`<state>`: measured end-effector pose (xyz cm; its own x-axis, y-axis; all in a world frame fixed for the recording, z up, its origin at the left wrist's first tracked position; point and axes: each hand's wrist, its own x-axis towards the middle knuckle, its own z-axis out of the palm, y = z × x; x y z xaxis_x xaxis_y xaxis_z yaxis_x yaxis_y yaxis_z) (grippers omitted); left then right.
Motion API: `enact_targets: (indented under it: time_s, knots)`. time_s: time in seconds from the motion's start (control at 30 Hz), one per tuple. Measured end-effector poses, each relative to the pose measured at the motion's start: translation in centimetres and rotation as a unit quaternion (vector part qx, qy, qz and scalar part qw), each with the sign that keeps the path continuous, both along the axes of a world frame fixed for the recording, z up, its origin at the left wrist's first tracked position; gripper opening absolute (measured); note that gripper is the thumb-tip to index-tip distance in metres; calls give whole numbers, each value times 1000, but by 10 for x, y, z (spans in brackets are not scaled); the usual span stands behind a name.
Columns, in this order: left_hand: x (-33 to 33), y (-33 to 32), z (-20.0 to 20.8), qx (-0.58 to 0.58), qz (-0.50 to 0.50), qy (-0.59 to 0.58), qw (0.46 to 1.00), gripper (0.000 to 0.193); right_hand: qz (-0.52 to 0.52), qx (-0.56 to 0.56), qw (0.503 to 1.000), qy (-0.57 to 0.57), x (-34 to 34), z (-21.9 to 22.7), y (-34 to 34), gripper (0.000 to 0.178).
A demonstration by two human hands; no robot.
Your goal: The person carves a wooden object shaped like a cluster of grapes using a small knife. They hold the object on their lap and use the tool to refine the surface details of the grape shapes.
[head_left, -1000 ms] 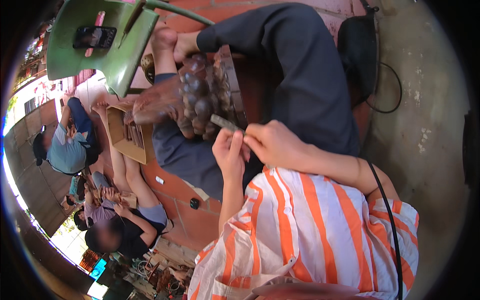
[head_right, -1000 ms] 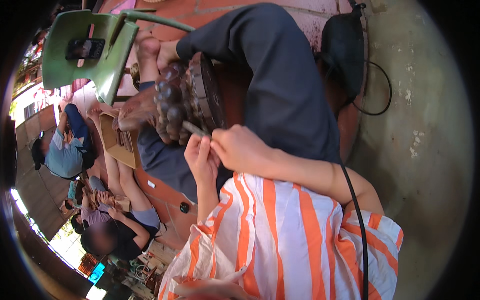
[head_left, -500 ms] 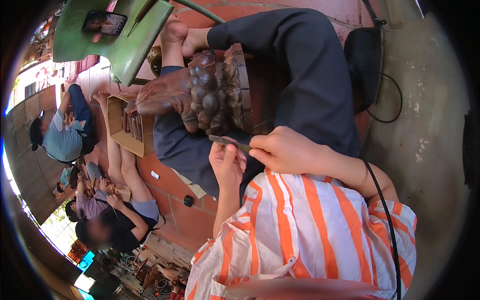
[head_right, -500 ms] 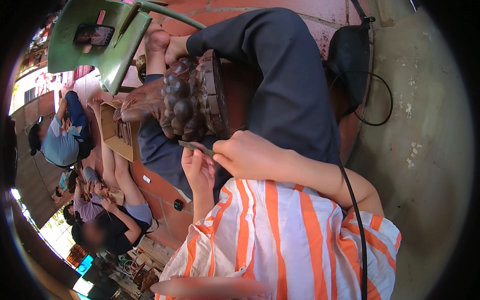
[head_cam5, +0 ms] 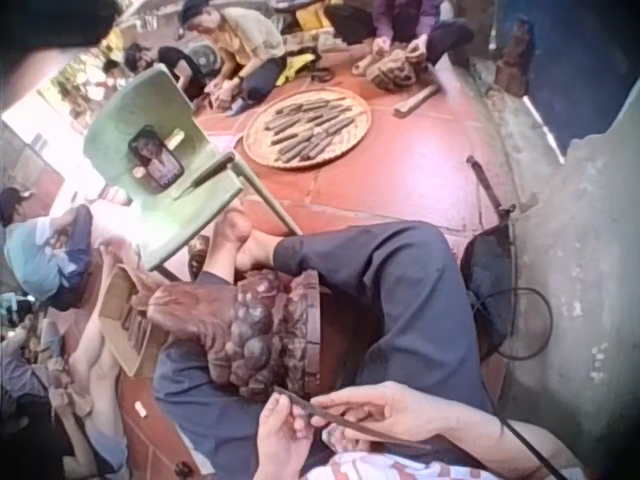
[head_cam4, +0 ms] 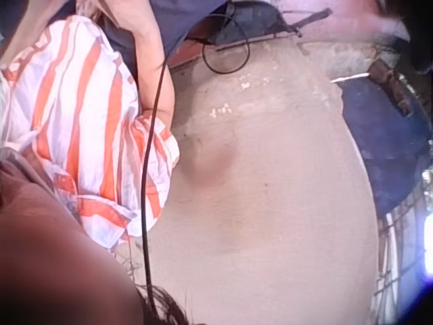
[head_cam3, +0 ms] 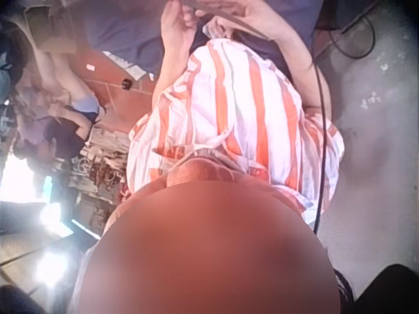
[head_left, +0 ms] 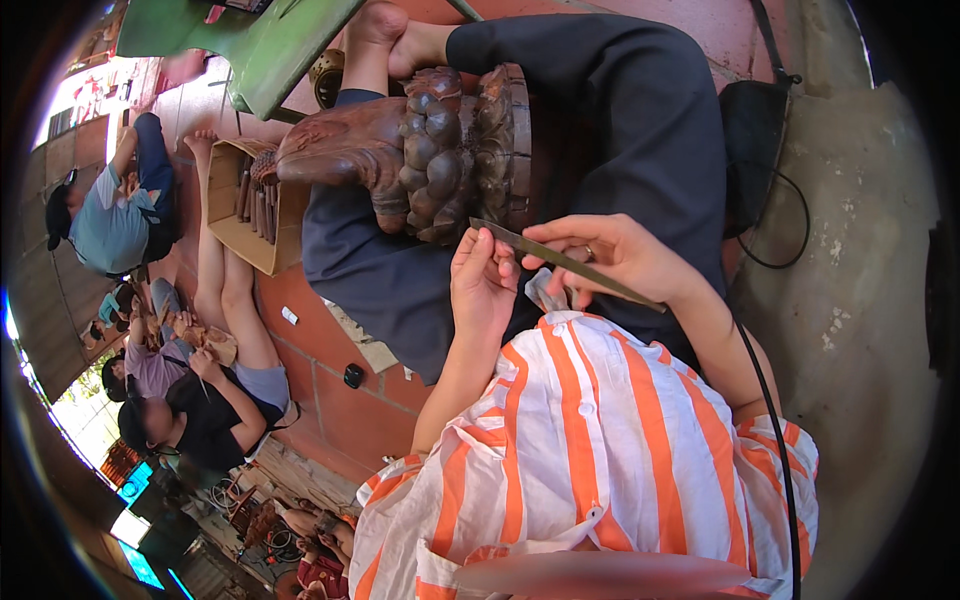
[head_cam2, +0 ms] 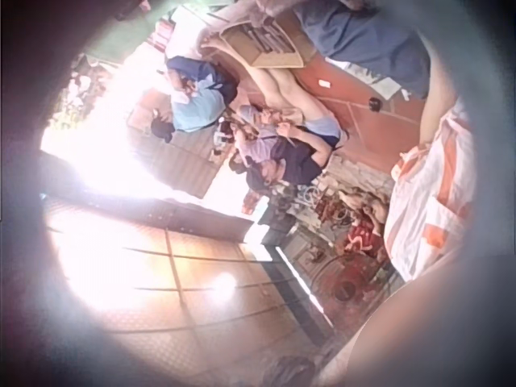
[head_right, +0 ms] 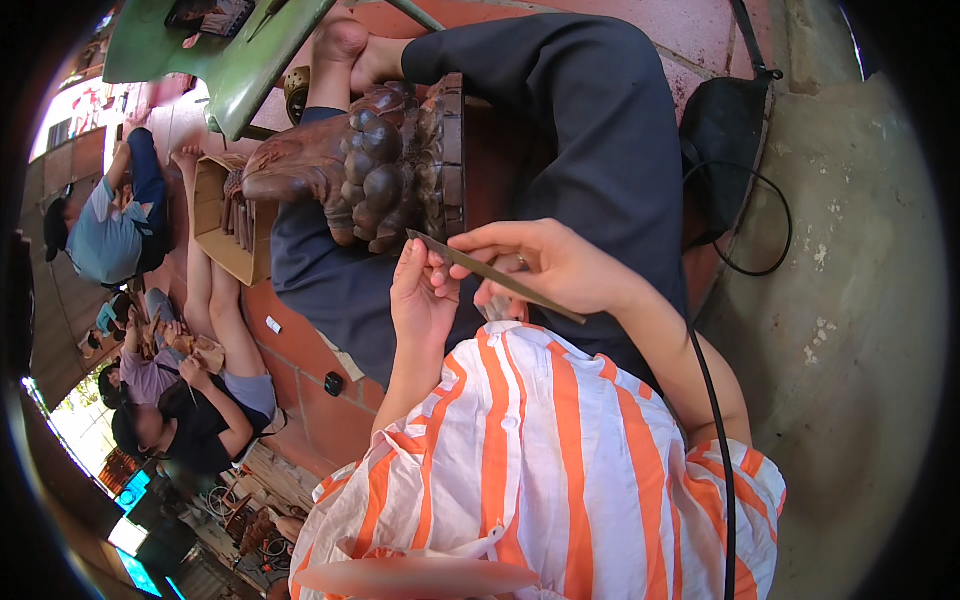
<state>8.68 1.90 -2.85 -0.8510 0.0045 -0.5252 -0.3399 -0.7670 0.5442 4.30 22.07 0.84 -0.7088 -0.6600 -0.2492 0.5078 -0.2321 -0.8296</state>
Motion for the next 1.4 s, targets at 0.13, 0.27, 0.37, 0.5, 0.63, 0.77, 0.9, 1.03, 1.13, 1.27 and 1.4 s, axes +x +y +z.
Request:
enact_targets:
  time_s: [0.13,0.27,0.37,0.5,0.63,0.77,0.9,1.03,1.13,1.27,1.4]
  knots:
    - [-1,8,12,-200,-49,-41,978,26,-60,129,990,19,1,1,-11,35]
    - [7,10,26,-576,-60,298,759,24,-148,172,966,124,-1,-12,-26,28]
    - [-24,31,59,-649,-54,485,584,39,-114,216,943,226,-4,-13,-32,27]
    - [-50,53,45,-568,-193,564,568,33,-142,227,912,310,2,-26,-51,26]
    - [-53,54,48,-510,-262,586,572,26,-144,216,919,295,2,-34,-57,25]
    - [-52,50,43,-494,-227,581,605,23,-135,175,934,280,9,-37,-67,23]
    - [-55,39,43,-483,-232,581,613,20,-112,114,952,260,18,-36,-70,22]
    - [-54,43,48,-490,-221,563,628,17,-116,121,952,255,12,-39,-64,21]
    - [-52,51,47,-498,-216,532,649,12,-133,174,936,276,2,-38,-56,20]
    - [-51,59,43,-584,-284,489,582,12,-151,182,937,257,0,-44,-58,18]
    - [-41,72,61,-565,-215,527,597,13,17,14,992,120,11,-23,-48,32]
